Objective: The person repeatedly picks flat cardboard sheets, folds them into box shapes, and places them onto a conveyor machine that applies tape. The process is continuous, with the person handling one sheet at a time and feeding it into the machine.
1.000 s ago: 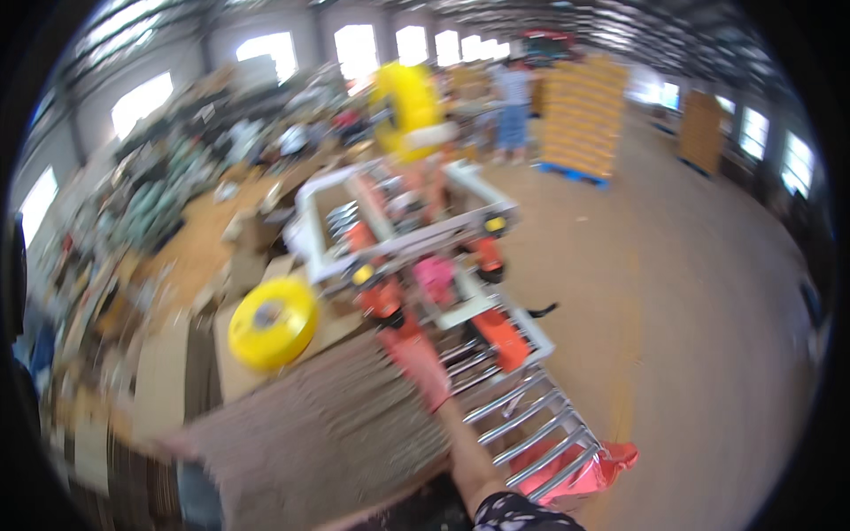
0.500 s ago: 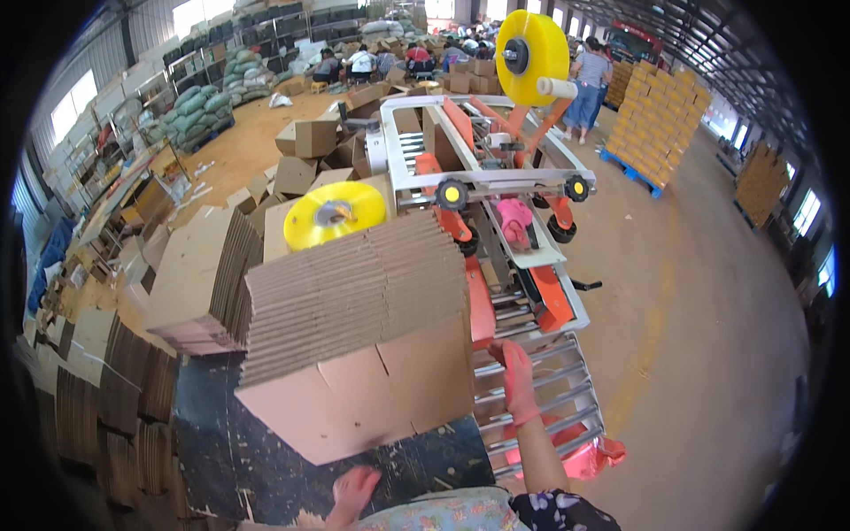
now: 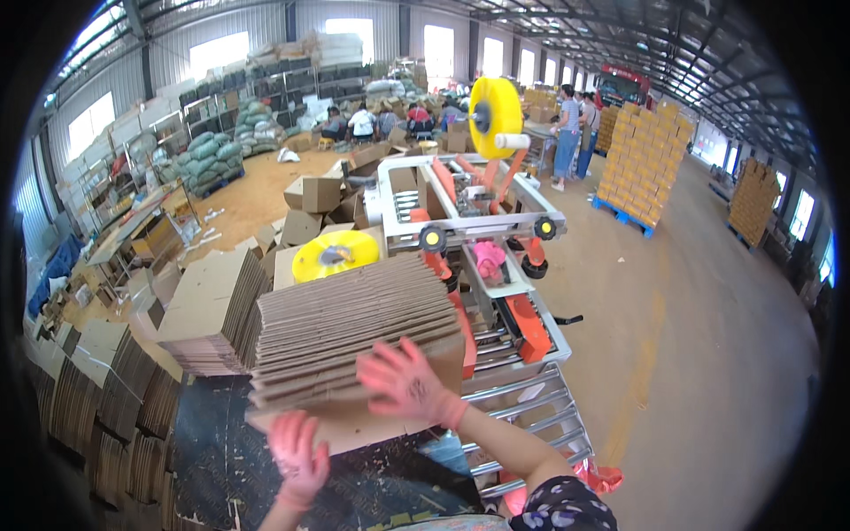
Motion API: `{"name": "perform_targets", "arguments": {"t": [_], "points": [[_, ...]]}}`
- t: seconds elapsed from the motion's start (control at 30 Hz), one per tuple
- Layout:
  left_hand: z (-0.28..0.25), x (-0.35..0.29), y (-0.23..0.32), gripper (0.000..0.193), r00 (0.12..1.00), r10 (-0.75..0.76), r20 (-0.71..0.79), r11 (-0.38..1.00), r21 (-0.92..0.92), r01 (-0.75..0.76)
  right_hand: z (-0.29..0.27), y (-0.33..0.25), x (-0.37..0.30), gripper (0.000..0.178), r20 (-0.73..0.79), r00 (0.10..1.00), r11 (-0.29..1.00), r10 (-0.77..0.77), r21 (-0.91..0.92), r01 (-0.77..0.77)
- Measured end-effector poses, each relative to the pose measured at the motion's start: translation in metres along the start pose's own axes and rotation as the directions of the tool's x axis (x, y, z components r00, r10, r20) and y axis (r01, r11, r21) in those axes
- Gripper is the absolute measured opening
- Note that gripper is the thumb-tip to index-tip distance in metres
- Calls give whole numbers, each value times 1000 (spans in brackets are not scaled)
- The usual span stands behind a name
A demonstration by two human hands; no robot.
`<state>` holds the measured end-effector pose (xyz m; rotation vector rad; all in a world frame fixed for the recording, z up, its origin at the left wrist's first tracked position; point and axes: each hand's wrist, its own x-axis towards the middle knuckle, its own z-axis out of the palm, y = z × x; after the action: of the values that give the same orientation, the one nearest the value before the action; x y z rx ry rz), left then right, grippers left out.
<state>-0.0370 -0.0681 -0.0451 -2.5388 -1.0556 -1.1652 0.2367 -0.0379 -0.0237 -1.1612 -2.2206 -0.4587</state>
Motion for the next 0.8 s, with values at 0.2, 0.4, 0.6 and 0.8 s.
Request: {"name": "perform_targets", "arguments": {"t": [0.2,0.4,0.6,0.8], "points": [[-15,43,10,53,907,44,418,999,-9,-45,-43,-45,-51,27,-130,991,955,-33,289,70],[-65,96,5,52,517,-668,536,744,468,476,-115,-34,-92,16,26,938,489,-347,858,157],[-12,-1,114,25,768,183,614,914,181,-363,-164,-35,-72,31,708,387,357,-591,660,-661],[-67,38,115,35,699,316,642,945,-277,-173,-78,-75,-111,28,428,874,554,-229,796,-245]]}}
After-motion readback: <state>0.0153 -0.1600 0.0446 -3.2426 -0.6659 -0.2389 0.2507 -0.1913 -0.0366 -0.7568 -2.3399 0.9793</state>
